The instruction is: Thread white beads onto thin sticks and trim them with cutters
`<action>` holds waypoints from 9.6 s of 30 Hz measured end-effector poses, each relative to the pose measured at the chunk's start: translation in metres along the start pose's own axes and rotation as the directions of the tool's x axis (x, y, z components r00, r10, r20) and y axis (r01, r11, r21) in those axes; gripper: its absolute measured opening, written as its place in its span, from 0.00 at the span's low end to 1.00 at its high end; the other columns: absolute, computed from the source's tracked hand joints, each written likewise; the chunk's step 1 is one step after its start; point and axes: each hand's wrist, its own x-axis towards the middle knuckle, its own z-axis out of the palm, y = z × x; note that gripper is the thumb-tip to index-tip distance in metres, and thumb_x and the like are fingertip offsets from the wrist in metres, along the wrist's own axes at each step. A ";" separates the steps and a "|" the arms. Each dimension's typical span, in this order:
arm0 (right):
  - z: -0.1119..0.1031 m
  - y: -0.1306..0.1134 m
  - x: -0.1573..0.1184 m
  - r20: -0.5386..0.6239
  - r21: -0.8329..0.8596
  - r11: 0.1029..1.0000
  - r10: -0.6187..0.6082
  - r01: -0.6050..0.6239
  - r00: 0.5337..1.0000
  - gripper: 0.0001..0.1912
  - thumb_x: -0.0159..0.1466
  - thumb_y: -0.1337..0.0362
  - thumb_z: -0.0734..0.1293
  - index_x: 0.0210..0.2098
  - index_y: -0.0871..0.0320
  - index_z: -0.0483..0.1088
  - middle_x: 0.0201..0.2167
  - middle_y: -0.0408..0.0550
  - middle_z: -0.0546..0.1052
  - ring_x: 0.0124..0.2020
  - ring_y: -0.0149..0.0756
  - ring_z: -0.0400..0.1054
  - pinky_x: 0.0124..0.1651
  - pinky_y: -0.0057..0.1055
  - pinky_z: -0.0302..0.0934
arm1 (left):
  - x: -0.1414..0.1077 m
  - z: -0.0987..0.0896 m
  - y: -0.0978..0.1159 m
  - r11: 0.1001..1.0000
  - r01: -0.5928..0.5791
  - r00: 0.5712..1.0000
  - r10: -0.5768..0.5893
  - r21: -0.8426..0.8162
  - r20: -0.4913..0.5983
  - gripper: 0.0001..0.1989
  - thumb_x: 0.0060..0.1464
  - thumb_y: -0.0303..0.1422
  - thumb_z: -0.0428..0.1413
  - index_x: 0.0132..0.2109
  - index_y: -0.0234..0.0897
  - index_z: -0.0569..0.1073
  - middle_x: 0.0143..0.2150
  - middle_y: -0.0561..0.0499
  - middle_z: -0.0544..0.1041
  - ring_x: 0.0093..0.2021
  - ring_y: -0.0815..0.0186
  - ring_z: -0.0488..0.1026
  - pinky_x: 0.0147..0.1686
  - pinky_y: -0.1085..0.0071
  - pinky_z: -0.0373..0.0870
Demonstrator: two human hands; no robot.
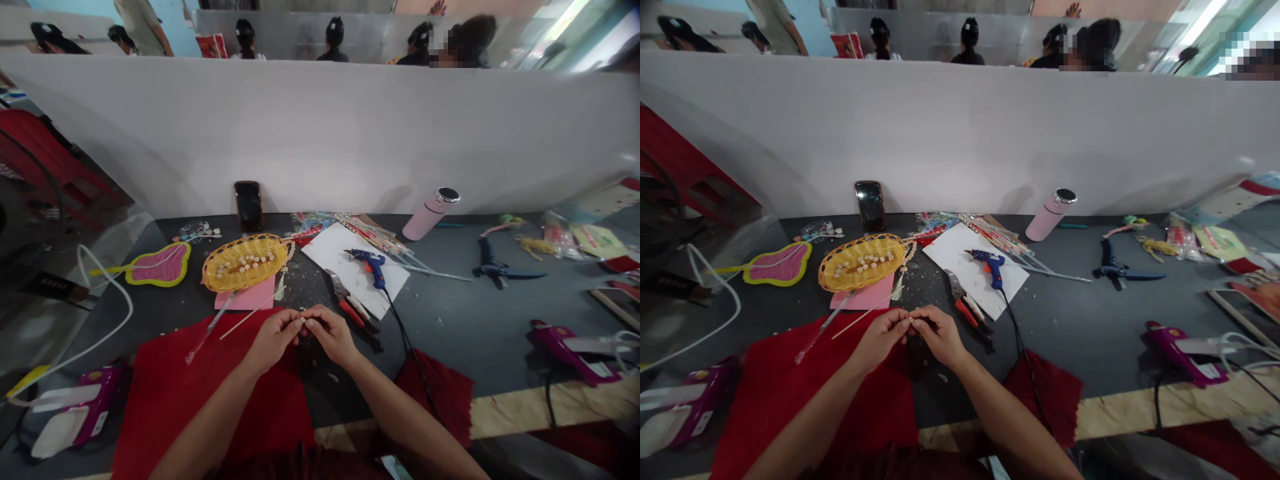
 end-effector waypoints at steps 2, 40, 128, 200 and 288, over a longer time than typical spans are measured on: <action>0.000 -0.001 0.001 -0.002 -0.008 0.999 0.033 -0.033 0.999 0.09 0.62 0.58 0.63 0.38 0.54 0.72 0.30 0.45 0.73 0.28 0.32 0.67 0.30 0.28 0.63 | 0.000 0.000 0.000 0.998 -0.023 0.999 0.025 0.058 -0.030 0.12 0.55 0.40 0.52 0.32 0.34 0.71 0.27 0.53 0.70 0.25 0.71 0.64 0.27 0.75 0.61; -0.006 -0.004 0.009 0.031 0.026 0.965 0.259 -0.260 0.965 0.13 0.60 0.54 0.63 0.28 0.59 0.66 0.19 0.37 0.62 0.20 0.26 0.54 0.23 0.24 0.48 | -0.006 0.004 0.008 0.566 -0.011 0.952 0.257 0.824 -0.165 0.10 0.56 0.39 0.51 0.37 0.40 0.73 0.34 0.52 0.79 0.33 0.65 0.75 0.31 0.73 0.63; 0.019 0.000 0.066 0.053 -0.938 0.339 0.353 -0.075 0.934 0.10 0.61 0.60 0.62 0.34 0.59 0.72 0.36 0.56 0.77 0.39 0.43 0.71 0.38 0.33 0.60 | 0.016 -0.026 -0.027 0.991 -0.037 0.904 0.089 0.130 -0.418 0.14 0.49 0.42 0.54 0.29 0.33 0.72 0.22 0.53 0.74 0.21 0.71 0.66 0.22 0.76 0.60; 0.003 0.017 0.016 -0.273 0.193 0.964 0.232 -0.182 0.934 0.12 0.55 0.56 0.69 0.33 0.58 0.72 0.20 0.41 0.71 0.20 0.29 0.63 0.24 0.26 0.60 | 0.040 -0.004 -0.019 0.993 -0.005 0.999 -0.001 -0.119 -0.053 0.16 0.47 0.41 0.59 0.39 0.32 0.75 0.21 0.54 0.71 0.17 0.77 0.59 0.16 0.79 0.51; -0.014 0.013 0.009 -0.010 -0.426 0.883 -0.222 0.197 0.975 0.06 0.62 0.67 0.64 0.36 0.55 0.73 0.31 0.46 0.76 0.33 0.34 0.70 0.38 0.29 0.65 | 0.033 -0.016 -0.018 0.994 0.041 0.991 -0.053 0.105 0.121 0.14 0.49 0.40 0.55 0.33 0.31 0.72 0.27 0.50 0.77 0.18 0.76 0.60 0.20 0.78 0.56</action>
